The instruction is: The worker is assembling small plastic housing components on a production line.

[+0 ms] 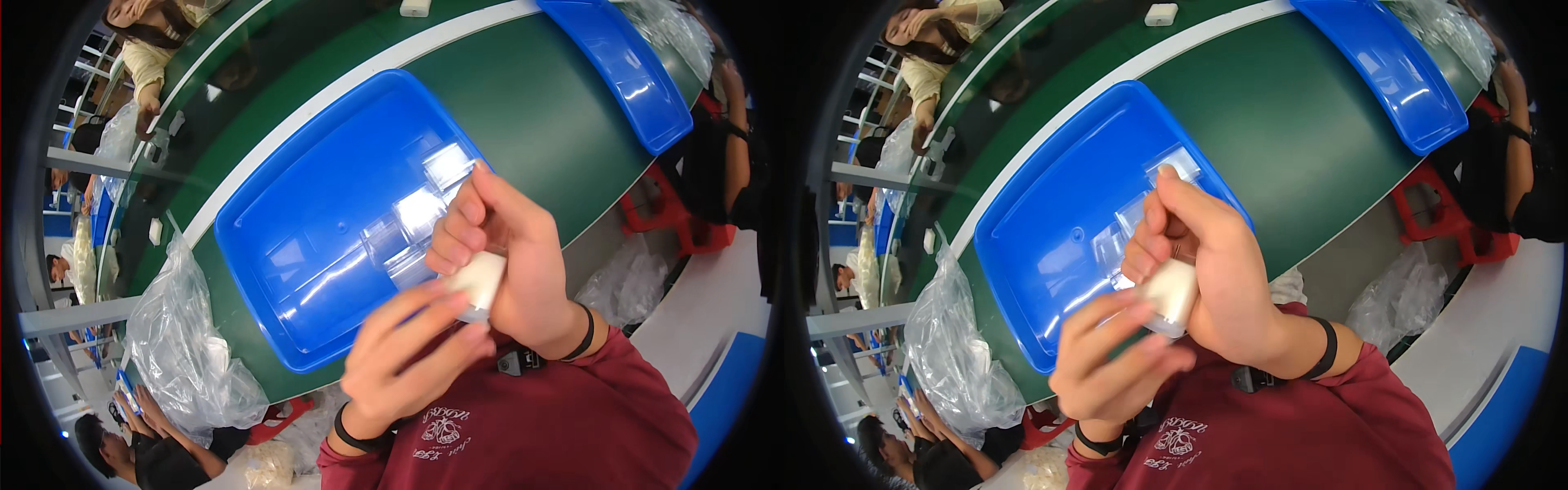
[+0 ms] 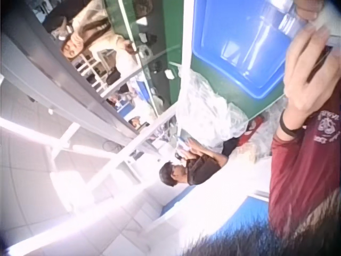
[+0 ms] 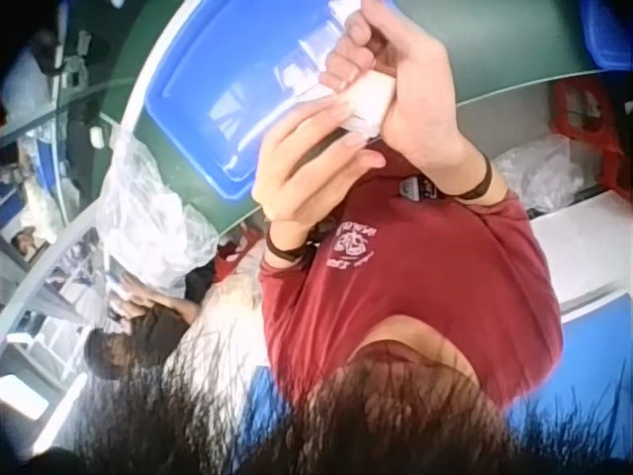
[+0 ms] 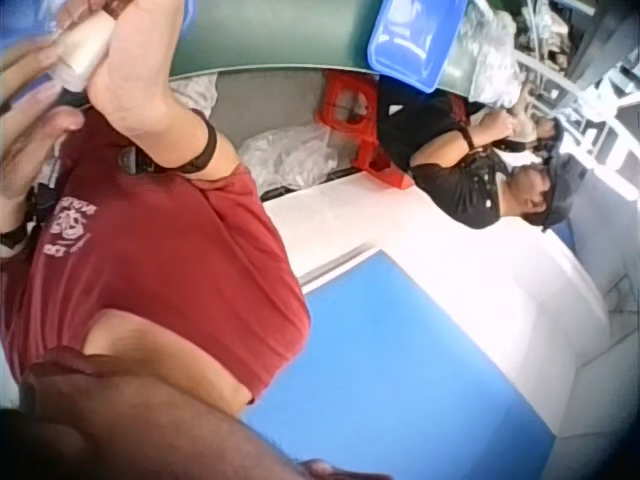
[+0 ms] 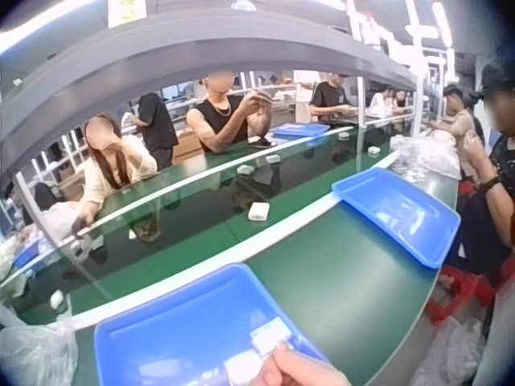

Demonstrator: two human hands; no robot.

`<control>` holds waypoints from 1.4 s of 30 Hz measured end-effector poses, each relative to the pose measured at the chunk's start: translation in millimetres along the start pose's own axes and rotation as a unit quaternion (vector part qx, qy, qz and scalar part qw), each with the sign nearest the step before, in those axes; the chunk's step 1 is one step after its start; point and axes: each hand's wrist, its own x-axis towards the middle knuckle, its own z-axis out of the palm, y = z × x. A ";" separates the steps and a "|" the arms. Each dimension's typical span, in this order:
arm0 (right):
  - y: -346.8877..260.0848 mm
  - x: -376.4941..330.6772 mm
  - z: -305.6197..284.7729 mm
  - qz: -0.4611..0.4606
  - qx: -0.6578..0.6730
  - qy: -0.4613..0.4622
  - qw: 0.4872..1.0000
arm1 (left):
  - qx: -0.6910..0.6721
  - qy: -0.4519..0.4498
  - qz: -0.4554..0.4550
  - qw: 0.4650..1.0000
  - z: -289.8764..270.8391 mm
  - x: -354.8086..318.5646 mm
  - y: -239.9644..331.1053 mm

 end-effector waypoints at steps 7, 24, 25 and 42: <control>-9.4 -7.3 12.2 0.019 -0.121 -0.014 0.992 | -0.173 0.011 -0.308 0.935 -11.9 1.6 2.0; 18.4 -21.5 -0.1 -0.251 -0.136 -0.163 0.944 | -0.215 0.077 -0.197 0.953 -11.1 -0.8 4.6; 18.1 -19.9 0.3 -0.251 -0.136 -0.165 0.944 | -0.214 0.078 -0.196 0.954 -11.7 0.0 2.7; 27.8 -11.8 -6.3 -0.383 -0.148 -0.247 0.878 | -0.239 0.111 -0.193 0.945 15.1 -28.7 9.4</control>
